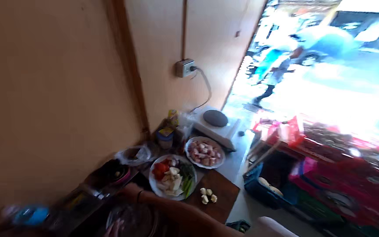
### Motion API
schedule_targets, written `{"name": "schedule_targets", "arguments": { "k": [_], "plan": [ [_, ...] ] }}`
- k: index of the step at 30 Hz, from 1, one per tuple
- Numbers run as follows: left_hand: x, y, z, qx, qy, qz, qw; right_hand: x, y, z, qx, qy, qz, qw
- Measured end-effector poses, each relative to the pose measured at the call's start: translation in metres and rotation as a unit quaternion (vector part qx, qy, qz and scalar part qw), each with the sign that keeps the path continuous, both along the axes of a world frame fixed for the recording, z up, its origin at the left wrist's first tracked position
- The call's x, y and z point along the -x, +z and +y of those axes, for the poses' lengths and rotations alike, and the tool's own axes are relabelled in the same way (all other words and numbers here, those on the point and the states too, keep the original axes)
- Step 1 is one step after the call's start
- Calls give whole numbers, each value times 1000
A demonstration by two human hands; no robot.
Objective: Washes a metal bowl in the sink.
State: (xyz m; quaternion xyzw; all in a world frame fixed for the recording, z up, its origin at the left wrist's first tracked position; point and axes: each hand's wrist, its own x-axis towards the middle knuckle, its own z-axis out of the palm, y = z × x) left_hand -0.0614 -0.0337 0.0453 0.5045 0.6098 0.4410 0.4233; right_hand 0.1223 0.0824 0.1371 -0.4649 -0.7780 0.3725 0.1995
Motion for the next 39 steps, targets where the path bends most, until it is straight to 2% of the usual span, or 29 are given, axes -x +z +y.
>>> {"name": "schedule_targets", "arguments": {
  "k": [3, 7, 11, 15, 18, 24, 30, 32, 35, 36, 39],
  "plan": [
    [-7, 23, -2, 5, 57, -2, 998, -1, 9, 6, -16, -19, 4, 1000],
    [-4, 30, 7, 16, 86, -15, 996, -4, 31, 19, 6, -31, -33, 999],
    [3, -8, 7, -10, 97, -53, 994, -17, 51, 31, -13, -28, -70, 997],
    [2, -29, -1, 25, 85, -55, 995, -18, 57, 29, -17, 14, -116, 993],
    [-2, -25, 4, 50, 46, -28, 997, -15, 45, 24, -10, 15, -122, 992],
    [-9, -2, 20, 22, 5, -76, 997, 11, 1, 31, 31, 71, -123, 989],
    [-4, 12, 18, 126, 18, -96, 987, 21, -47, 28, 127, 23, -45, 991],
    [-11, 17, 15, 145, 32, -99, 984, 26, -66, 16, 177, -17, 22, 984],
    [-23, 19, 9, 171, 81, -46, 981, 38, -80, -20, 307, -91, 150, 935],
    [-26, 17, 6, 181, 91, -19, 979, 39, -86, -25, 322, -103, 165, 926],
    [-29, 12, -15, 214, 104, 28, 971, 38, -97, -18, 320, -61, 119, 938]
  ]
}}
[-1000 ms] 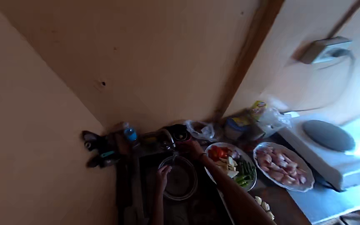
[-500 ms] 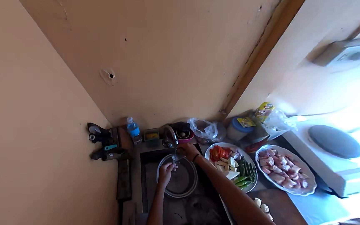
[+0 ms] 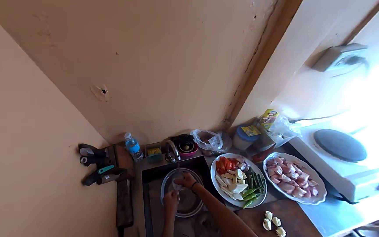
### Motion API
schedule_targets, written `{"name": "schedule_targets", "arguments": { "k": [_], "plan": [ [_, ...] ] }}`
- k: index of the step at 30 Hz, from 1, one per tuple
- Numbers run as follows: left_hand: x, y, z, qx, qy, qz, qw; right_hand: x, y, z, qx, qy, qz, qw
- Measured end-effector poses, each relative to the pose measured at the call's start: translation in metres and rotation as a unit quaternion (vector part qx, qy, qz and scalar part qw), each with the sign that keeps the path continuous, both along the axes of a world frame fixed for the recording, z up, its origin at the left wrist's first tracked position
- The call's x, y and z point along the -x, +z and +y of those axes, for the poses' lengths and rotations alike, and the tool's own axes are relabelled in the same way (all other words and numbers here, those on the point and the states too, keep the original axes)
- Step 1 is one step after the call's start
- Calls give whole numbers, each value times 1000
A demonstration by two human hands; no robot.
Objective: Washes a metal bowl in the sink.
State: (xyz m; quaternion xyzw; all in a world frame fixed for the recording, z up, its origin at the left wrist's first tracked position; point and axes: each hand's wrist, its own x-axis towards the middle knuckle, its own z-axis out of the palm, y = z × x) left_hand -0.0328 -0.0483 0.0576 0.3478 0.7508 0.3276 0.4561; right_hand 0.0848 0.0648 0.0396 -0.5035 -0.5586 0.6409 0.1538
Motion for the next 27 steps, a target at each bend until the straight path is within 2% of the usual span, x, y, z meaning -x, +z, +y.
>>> {"name": "schedule_targets", "arguments": {
  "k": [2, 5, 7, 9, 11, 14, 17, 21, 24, 27],
  "plan": [
    [-2, -6, -20, 16, -1, 12, 1000, -4, -12, 15, -41, 67, -21, 997],
    [-7, -11, -40, 12, 23, 11, 1000, -2, 1, 32, -64, 165, -44, 983],
    [-10, -12, -42, 5, 45, 0, 999, 2, 14, 34, -88, 194, -47, 976],
    [-13, -8, -39, -14, 61, -35, 997, 3, 26, 29, -123, 164, -7, 979],
    [-17, 4, -32, -26, 72, -79, 994, 6, 32, 18, -124, 93, 45, 987],
    [-22, 14, -18, -31, 95, -128, 987, 17, 20, -8, -68, -23, 62, 996],
    [-23, 7, -10, -27, 102, -125, 986, 18, 11, -25, 9, -101, 46, 994],
    [-15, 0, -13, -22, 118, -101, 988, 20, -2, -34, 73, -54, 26, 995],
    [-15, 0, -18, -9, 88, -73, 993, 15, -6, -14, 8, -6, -13, 1000],
    [-14, 4, -31, 3, 62, -49, 997, 8, 21, 14, -55, 32, -10, 998]
  ]
}}
